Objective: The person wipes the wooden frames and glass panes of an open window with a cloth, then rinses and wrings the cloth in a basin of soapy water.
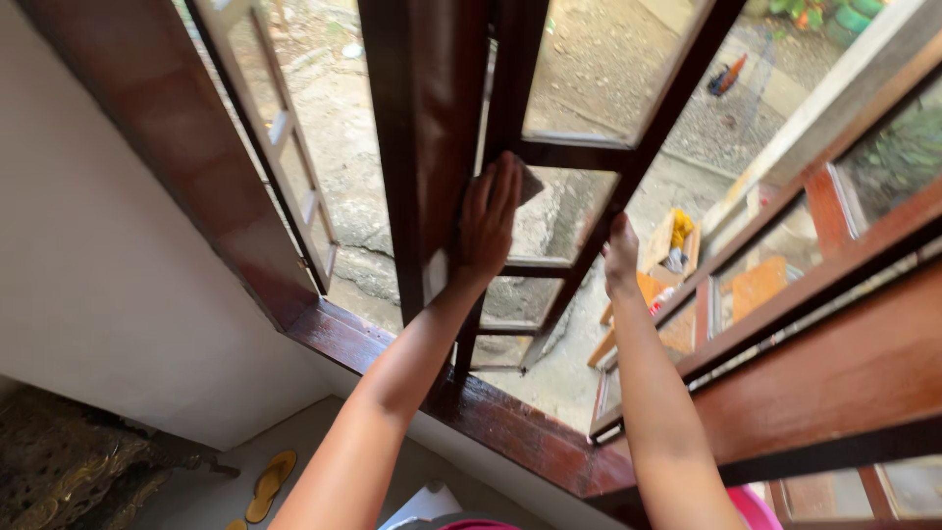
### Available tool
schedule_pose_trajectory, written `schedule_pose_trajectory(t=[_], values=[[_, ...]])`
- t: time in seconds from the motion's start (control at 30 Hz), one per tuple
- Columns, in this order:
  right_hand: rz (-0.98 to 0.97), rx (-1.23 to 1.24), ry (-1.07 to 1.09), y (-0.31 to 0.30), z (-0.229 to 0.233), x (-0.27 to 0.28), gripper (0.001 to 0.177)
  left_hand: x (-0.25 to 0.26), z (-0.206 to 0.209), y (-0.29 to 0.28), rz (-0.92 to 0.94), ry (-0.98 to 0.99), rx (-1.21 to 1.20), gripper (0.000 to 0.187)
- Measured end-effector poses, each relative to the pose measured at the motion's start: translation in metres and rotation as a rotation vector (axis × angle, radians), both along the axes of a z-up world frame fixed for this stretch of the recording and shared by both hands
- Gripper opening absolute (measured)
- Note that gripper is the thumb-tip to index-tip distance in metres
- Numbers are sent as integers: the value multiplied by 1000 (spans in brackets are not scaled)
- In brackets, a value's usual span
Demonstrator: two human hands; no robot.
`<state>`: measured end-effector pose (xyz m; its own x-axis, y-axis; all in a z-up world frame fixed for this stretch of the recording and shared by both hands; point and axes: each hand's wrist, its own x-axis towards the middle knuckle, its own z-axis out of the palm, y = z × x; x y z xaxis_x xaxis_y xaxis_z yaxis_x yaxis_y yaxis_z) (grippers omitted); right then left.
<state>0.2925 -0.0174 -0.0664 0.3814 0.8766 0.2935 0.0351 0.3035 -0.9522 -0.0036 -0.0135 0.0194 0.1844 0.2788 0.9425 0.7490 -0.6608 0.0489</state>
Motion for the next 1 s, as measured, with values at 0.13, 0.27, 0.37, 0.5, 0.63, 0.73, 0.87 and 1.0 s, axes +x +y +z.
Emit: schedule_pose_trajectory(t=[0.13,0.27,0.37,0.5,0.63,0.73,0.87,1.0], values=[[-32,-2,17,10,-3,8,85,14,22,15,-1,-80,66,62],[-26,17,22,11,-2,13,83,17,6,19,16,-88,61,63],[-27,18,25,8,4,10,79,16,-19,18,21,2,22,67],[-27,-4,20,3,7,11,76,15,-25,15,32,22,39,68],[-49,-10,21,4,9,13,78,16,-5,12,1,-16,-7,72],[-52,-13,7,3,10,12,78,21,6,12,28,-41,12,72],[-59,-2,17,3,11,11,78,17,-1,14,-36,-37,5,69],[-88,15,19,2,9,14,77,16,-18,9,15,-6,52,60]])
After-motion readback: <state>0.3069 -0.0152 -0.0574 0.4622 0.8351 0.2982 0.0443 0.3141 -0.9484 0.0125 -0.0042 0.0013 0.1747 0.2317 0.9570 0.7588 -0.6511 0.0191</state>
